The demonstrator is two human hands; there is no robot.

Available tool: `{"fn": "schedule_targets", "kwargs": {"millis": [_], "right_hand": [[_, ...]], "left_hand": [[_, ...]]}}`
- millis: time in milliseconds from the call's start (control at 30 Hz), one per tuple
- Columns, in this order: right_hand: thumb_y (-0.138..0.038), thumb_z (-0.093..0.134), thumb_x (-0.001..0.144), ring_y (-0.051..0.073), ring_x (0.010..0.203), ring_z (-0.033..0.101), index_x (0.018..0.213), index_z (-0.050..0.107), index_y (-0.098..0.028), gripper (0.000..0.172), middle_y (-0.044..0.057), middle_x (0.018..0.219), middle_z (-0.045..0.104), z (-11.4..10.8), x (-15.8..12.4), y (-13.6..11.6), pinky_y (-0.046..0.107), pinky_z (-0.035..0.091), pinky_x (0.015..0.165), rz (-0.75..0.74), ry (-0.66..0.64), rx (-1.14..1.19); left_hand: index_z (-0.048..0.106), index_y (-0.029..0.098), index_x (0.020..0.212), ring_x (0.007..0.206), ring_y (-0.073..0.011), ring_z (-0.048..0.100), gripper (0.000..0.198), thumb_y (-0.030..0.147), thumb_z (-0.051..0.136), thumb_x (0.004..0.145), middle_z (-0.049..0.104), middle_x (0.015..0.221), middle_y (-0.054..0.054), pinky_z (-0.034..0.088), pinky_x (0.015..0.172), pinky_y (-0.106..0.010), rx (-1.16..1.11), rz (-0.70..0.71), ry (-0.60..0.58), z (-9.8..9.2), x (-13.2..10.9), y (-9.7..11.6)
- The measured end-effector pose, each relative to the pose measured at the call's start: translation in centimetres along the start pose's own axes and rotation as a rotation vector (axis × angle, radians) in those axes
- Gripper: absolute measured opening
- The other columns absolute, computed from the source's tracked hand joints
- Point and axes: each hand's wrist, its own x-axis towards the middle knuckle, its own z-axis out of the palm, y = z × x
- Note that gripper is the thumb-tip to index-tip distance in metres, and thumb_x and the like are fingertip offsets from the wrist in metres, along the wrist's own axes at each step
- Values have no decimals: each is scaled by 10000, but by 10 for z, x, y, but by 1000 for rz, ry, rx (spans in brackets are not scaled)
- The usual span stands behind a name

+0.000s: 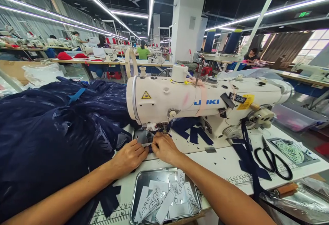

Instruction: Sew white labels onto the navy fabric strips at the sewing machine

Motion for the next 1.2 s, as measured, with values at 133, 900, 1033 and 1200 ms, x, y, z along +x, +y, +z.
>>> {"fn": "schedule_targets", "kwargs": {"millis": [133, 900, 1033, 1200], "right_hand": [[-45, 468, 738, 130, 688, 498, 580, 477, -158, 195, 8, 700, 515, -1, -1, -2, 258, 392, 661, -15, -3, -44], [-40, 495, 743, 202, 774, 497, 914, 574, -82, 193, 102, 844, 550, -8, -21, -11, 299, 443, 635, -496, -184, -646], [-17, 443, 776, 194, 853, 515, 970, 566, -92, 241, 112, 928, 577, -18, -8, 6, 299, 451, 724, -601, -204, -647], [-49, 472, 782, 219, 959, 527, 1043, 559, -78, 277, 138, 1050, 583, -15, 0, 22, 331, 458, 799, -552, -140, -659]], "left_hand": [[537, 99, 764, 545, -159, 473, 196, 46, 353, 808, 542, 584, -36, 315, 556, -301, -20, 5, -27, -1, 1, 0], [574, 155, 750, 942, -170, 508, 101, 143, 484, 794, 620, 943, -33, 323, 831, -341, -342, -141, -81, -20, -18, -10], [563, 157, 725, 944, -153, 538, 122, 99, 472, 779, 651, 873, -21, 293, 915, -369, -364, -201, -107, -12, -11, -2], [549, 139, 703, 792, -159, 581, 109, 75, 477, 752, 644, 777, -42, 249, 985, -449, -255, -304, -166, 5, 8, 12]]}}
